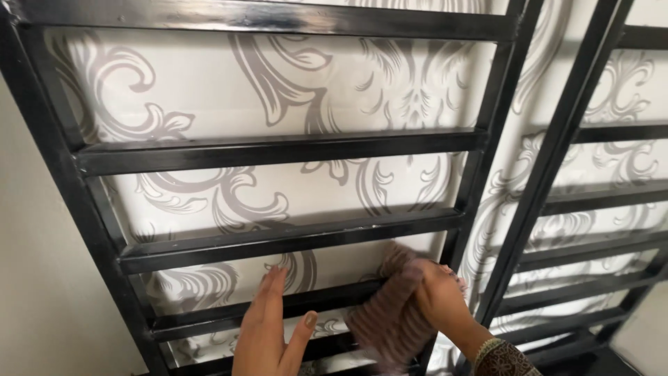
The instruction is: The recorder uses a cloth to wipe down a black metal decorative grate in an entryway.
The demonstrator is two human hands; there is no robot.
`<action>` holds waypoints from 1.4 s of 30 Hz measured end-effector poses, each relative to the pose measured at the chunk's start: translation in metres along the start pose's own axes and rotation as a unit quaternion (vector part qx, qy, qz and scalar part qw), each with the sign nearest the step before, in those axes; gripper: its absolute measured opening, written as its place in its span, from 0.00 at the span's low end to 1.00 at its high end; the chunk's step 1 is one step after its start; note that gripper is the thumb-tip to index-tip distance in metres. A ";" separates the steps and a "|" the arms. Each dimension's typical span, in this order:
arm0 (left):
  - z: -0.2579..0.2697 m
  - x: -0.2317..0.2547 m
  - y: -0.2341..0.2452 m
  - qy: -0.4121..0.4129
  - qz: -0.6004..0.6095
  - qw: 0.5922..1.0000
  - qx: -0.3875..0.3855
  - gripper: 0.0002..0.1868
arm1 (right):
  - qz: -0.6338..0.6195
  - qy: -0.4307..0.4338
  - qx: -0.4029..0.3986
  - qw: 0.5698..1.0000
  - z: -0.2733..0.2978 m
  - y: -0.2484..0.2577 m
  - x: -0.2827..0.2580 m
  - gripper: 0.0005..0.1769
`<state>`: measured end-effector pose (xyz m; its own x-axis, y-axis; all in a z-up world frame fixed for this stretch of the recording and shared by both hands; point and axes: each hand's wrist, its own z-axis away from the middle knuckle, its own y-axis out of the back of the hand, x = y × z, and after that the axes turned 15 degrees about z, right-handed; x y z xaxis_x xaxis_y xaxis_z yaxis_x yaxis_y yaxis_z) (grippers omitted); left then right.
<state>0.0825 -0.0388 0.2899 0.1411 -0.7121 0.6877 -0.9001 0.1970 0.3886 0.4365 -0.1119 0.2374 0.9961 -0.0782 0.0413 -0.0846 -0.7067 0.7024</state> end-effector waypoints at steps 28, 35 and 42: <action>0.035 0.014 0.133 -0.082 -0.083 0.971 0.207 0.39 | 0.119 0.105 0.200 0.967 -0.162 0.050 -0.317 0.19; 0.070 -0.012 0.170 -0.088 -0.100 0.965 0.228 0.41 | 0.069 0.144 0.130 0.979 -0.179 0.050 -0.385 0.23; 0.046 -0.022 0.139 -0.104 -0.118 0.968 0.195 0.42 | 0.051 0.202 0.159 0.965 -0.171 0.056 -0.346 0.28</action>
<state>-0.0649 -0.0266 0.3011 0.3116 -0.8346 0.4543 -0.9460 -0.2276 0.2307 0.0912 -0.0041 0.3833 0.9051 0.0769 0.4182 -0.1225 -0.8946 0.4296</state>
